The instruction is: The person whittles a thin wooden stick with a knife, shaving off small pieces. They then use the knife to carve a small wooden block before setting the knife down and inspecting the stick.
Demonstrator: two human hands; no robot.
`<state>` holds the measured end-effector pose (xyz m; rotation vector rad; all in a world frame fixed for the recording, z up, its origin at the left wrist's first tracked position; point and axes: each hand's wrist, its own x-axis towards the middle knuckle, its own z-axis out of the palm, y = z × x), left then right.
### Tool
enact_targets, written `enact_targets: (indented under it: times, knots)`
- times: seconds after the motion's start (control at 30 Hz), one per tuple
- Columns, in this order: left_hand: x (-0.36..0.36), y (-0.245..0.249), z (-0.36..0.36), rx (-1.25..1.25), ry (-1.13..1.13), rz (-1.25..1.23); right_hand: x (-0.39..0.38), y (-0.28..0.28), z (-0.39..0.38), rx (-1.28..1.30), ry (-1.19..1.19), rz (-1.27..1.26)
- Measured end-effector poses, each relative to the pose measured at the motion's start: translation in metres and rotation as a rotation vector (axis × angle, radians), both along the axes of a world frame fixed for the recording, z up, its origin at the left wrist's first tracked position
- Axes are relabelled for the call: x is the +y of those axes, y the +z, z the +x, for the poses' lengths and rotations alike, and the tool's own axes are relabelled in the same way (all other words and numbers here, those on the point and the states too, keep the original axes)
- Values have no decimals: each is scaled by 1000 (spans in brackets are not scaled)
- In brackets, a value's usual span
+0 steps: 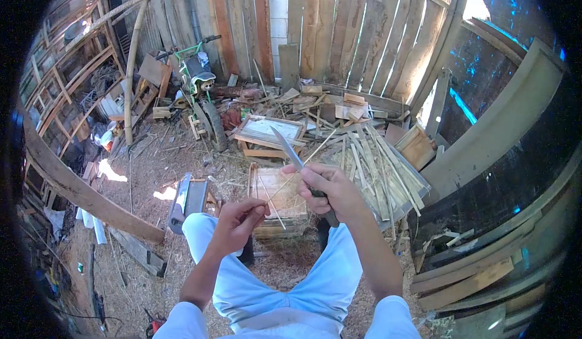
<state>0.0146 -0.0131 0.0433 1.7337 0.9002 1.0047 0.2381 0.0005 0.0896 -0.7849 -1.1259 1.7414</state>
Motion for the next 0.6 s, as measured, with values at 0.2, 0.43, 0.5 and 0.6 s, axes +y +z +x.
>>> enact_targets:
  times: [0.2,0.43,0.5,0.6]
  knots:
    - [2,-1,9,-115,-39,-24,-6,-14,-19,-57,320,-41]
    - [1,4,0,-121,-56,-81,0,-2,-12,-87,196,-51]
    - [-1,2,-6,-113,-54,-108,7,5,0,-42,70,-6]
    - [-3,-7,-14,-108,-14,-93,21,7,15,41,89,-38]
